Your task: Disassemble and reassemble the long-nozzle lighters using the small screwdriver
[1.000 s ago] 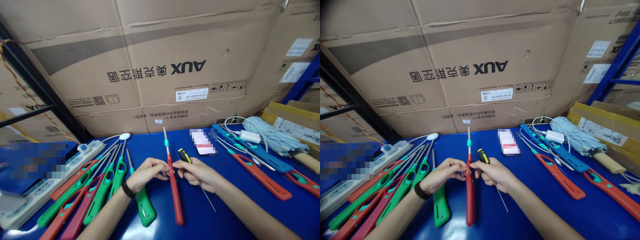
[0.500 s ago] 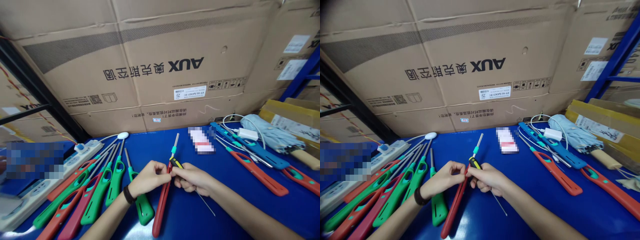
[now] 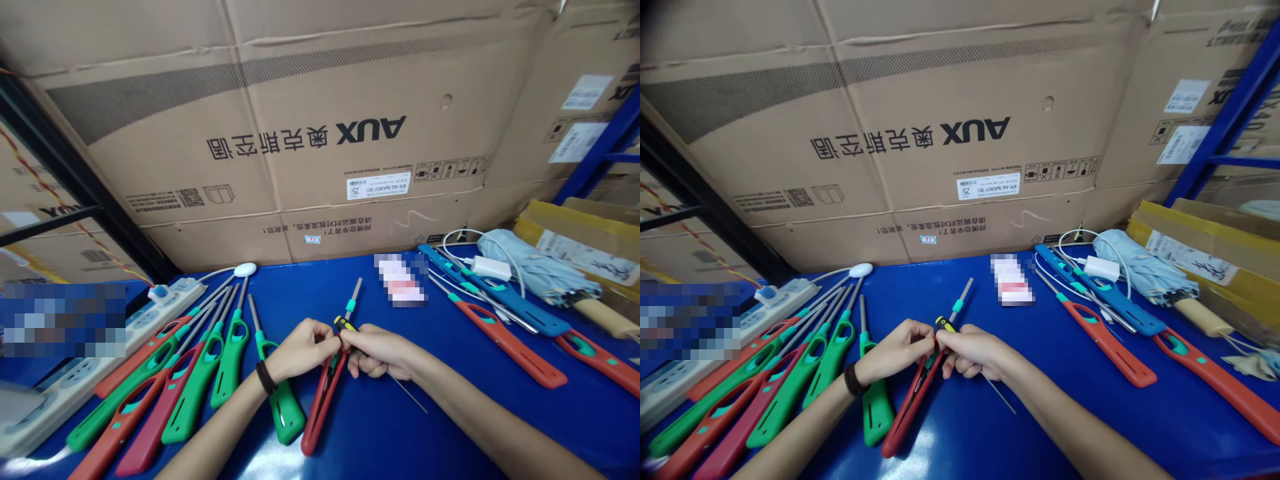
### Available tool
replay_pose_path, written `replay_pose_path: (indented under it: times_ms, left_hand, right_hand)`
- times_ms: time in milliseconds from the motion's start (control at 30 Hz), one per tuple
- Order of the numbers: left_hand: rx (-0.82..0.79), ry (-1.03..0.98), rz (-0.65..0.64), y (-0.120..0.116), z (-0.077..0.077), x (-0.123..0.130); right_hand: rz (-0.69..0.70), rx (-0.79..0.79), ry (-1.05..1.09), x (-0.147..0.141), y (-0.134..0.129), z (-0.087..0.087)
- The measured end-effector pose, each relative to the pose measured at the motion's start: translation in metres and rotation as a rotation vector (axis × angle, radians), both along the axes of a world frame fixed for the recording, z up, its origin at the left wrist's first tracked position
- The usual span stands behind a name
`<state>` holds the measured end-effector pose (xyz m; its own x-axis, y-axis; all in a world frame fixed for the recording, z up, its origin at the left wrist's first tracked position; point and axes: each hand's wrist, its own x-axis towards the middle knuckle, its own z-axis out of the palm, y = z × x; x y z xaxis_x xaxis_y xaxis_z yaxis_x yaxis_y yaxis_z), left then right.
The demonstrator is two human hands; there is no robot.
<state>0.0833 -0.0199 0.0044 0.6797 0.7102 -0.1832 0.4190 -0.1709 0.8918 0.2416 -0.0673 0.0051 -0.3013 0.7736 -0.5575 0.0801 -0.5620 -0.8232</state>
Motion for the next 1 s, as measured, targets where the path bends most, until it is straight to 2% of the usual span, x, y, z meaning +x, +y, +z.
replay_pose_path:
  times_ms: [267,400,533,600,667,733,867,1000]
  left_hand:
    - [0.110,0.015,0.120,0.022,-0.001,-0.012]
    - [0.261,0.068,0.209,0.030,-0.004,-0.016]
    - [0.464,0.144,0.302,0.027,0.003,-0.020]
    - [0.610,0.188,0.291,0.022,0.005,-0.022]
    - [0.763,0.257,0.210,0.018,0.004,-0.024]
    - [0.835,0.315,0.130,0.016,0.000,-0.026]
    - [0.664,0.252,0.153,0.019,-0.011,-0.029]
    - [0.431,0.119,0.202,0.023,-0.016,-0.031]
  right_hand:
    - [-0.026,0.107,-0.219,0.019,0.003,0.008]
    - [-0.166,0.267,-0.446,0.032,0.007,0.003]
    - [-0.299,0.405,-0.602,0.036,0.011,-0.004]
    - [-0.319,0.465,-0.633,0.035,0.011,-0.006]
    - [-0.317,0.531,-0.650,0.033,0.011,-0.007]
    - [-0.297,0.594,-0.660,0.031,0.009,-0.009]
    - [-0.221,0.669,-0.688,0.026,0.005,-0.011]
    - [-0.146,0.652,-0.730,0.020,0.003,-0.013]
